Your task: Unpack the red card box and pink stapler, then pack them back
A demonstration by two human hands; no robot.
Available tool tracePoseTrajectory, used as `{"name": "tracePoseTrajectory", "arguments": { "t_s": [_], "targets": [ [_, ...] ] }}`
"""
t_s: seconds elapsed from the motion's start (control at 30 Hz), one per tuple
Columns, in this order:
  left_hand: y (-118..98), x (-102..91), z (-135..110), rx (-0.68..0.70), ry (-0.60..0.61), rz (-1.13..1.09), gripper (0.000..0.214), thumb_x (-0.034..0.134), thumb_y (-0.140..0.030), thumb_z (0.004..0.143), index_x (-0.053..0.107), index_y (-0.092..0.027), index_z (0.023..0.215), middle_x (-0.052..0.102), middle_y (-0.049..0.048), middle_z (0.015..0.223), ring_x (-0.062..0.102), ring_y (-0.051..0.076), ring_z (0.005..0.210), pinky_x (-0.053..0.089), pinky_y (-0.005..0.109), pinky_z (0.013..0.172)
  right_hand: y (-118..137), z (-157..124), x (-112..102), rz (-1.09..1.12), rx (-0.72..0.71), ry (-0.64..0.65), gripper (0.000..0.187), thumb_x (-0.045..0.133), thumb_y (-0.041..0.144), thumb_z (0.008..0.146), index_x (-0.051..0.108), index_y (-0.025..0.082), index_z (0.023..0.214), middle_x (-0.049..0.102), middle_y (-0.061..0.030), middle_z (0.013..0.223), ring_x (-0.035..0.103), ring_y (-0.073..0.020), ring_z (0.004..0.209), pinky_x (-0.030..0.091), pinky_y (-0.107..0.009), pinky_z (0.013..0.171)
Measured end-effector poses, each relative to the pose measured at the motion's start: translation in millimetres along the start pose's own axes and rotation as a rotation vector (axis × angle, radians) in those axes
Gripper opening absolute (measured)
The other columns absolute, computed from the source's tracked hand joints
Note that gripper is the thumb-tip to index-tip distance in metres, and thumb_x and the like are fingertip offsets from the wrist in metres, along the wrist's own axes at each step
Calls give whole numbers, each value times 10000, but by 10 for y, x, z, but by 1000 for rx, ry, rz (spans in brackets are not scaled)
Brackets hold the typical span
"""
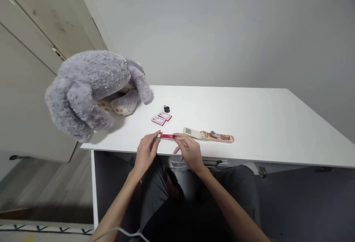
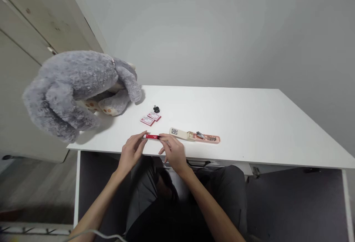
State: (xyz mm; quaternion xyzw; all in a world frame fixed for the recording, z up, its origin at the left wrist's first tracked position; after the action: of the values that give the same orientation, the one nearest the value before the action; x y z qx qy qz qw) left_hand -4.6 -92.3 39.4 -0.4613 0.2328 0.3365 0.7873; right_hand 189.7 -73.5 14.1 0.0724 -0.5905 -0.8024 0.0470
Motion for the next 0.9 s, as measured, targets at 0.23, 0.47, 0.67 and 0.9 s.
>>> {"name": "tracePoseTrajectory", "arguments": {
  "t_s": [0.23, 0.47, 0.67, 0.9],
  "targets": [
    [24, 30, 30, -55, -53, 42, 317, 572, -316, 1071, 677, -264, 1366, 774, 64, 1282, 718, 247, 1155, 542, 411, 1020, 35, 2, -9, -109, -41, -46, 249, 535, 353, 1063, 736, 211, 1031, 737, -134, 1348, 736, -129, 576, 461, -230, 281],
    [26, 62, 41, -75, -50, 65, 312, 553, -338, 1076, 693, -263, 1345, 780, 58, 1280, 717, 257, 1151, 525, 413, 1010, 29, 65, -55, -21, 23, -125, 273, 574, 441, 1056, 702, 201, 1079, 732, -140, 1355, 744, -136, 567, 485, -230, 286],
    [84, 69, 19, -111, -65, 77, 309, 546, -365, 1071, 693, -258, 1321, 784, 70, 1249, 714, 273, 1119, 524, 435, 1002, 285, 209, 51, -141, -102, -10, 307, 479, 399, 1099, 728, 224, 1142, 732, -118, 1312, 718, -129, 617, 534, -244, 379],
    [131, 81, 20, -126, -98, 140, 344, 575, -391, 1045, 676, -223, 1327, 777, 107, 1221, 707, 301, 1115, 524, 453, 991, 444, 409, 183, -234, -183, 104, 301, 461, 333, 1107, 730, 234, 1202, 730, -93, 1273, 677, -119, 644, 594, -252, 518]
  ]
}}
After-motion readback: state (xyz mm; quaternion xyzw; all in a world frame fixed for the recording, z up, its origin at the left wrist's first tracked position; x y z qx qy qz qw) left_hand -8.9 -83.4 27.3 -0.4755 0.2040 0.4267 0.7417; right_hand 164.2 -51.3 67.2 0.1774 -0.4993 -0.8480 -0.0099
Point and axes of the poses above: each hand's wrist, its own z-axis towards the middle knuckle, its own x-axis out of the palm, y = z × x, the point moved 9 cm from there along z, towards the middle knuckle
